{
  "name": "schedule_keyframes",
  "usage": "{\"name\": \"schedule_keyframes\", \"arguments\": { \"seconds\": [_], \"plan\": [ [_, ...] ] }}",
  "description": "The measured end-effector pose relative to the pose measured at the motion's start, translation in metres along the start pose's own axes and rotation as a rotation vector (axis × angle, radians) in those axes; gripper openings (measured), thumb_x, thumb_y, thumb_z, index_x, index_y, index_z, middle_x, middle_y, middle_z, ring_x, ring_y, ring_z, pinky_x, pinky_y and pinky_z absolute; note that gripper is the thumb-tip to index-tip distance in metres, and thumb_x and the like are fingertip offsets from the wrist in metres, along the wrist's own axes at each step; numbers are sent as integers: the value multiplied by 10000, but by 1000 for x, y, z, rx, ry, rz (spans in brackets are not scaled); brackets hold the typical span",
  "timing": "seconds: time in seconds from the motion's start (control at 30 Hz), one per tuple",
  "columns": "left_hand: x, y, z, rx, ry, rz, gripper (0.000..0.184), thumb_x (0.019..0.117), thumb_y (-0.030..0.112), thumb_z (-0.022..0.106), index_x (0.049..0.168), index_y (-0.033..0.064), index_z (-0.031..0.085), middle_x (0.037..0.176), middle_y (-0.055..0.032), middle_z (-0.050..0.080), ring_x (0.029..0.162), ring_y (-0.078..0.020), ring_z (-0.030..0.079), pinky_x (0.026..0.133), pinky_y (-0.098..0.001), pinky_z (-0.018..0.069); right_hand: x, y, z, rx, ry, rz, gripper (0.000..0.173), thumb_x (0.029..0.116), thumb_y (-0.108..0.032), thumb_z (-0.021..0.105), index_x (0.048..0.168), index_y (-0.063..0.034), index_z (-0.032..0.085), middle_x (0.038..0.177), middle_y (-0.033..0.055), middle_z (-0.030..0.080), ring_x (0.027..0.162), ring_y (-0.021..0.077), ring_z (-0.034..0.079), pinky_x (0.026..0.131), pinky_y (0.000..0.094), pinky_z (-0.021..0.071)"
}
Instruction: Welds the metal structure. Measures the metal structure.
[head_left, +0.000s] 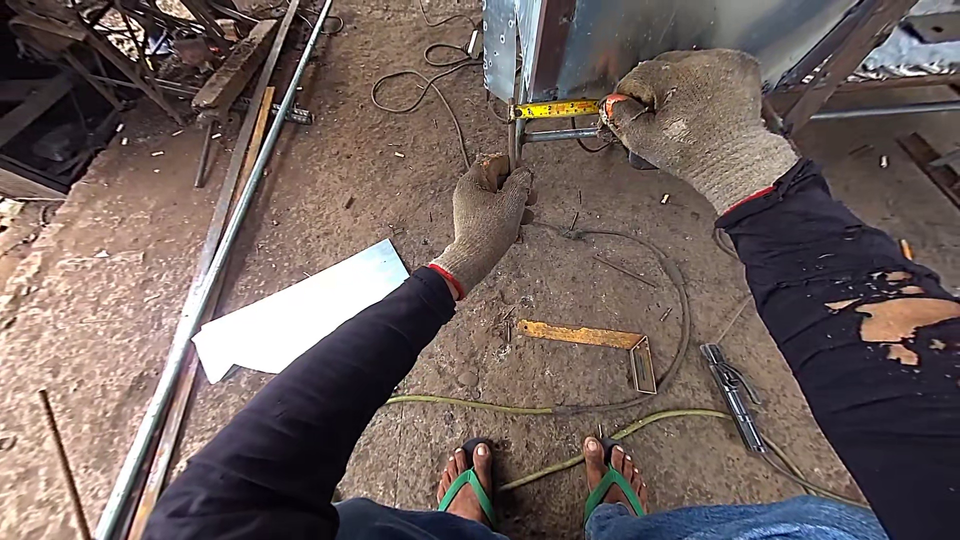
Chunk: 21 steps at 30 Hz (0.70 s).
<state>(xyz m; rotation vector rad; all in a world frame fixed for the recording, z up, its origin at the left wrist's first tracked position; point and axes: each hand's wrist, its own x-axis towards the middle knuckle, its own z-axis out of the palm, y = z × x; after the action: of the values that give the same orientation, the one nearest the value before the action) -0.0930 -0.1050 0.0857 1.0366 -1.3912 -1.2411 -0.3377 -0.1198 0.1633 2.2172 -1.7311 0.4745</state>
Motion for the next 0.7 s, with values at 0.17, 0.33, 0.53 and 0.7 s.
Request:
{"name": "schedule_keyframes", "arguments": {
  "seconds": [0.17, 0.33, 0.53, 0.7],
  "plan": [
    [0, 0, 0, 1, -8, 13, 153, 1042, 150, 595, 1077, 12, 652, 822, -103, 739, 595, -198, 705, 464, -317, 580, 1, 0, -2, 1, -12, -1, 466, 1016, -488, 420, 938, -94, 655, 959, 169, 697, 941, 387, 684, 729, 641, 482],
    [1, 0, 1, 2, -2, 22, 151, 1042, 148, 597, 1078, 11, 648, 826, -108, 735, 608, -212, 714, 487, -340, 603, 2, 0, -1, -8, -18, 11, 454, 1012, -481, 422, 923, -97, 647, 933, 165, 690, 917, 390, 680, 708, 644, 474],
    [-20, 10, -11, 21, -22, -222, 178, 1081, 287, 512, 1105, 134, 600, 621, -15, 620, 405, -87, 531, 384, -212, 440, -6, -6, -13, 348, 81, -69, 299, 1003, -320, 526, 1018, -102, 729, 945, 85, 721, 850, 188, 681, 758, 445, 530],
    [-41, -29, -21, 191, -167, -510, 346, 1110, 299, 424, 1368, 111, 556, 910, -123, 724, 651, -209, 677, 575, -353, 561, -28, -34, -36, 616, -97, -111, 294, 975, -300, 601, 1197, -128, 690, 972, -7, 709, 799, 47, 661, 748, 284, 578]
  ]
}}
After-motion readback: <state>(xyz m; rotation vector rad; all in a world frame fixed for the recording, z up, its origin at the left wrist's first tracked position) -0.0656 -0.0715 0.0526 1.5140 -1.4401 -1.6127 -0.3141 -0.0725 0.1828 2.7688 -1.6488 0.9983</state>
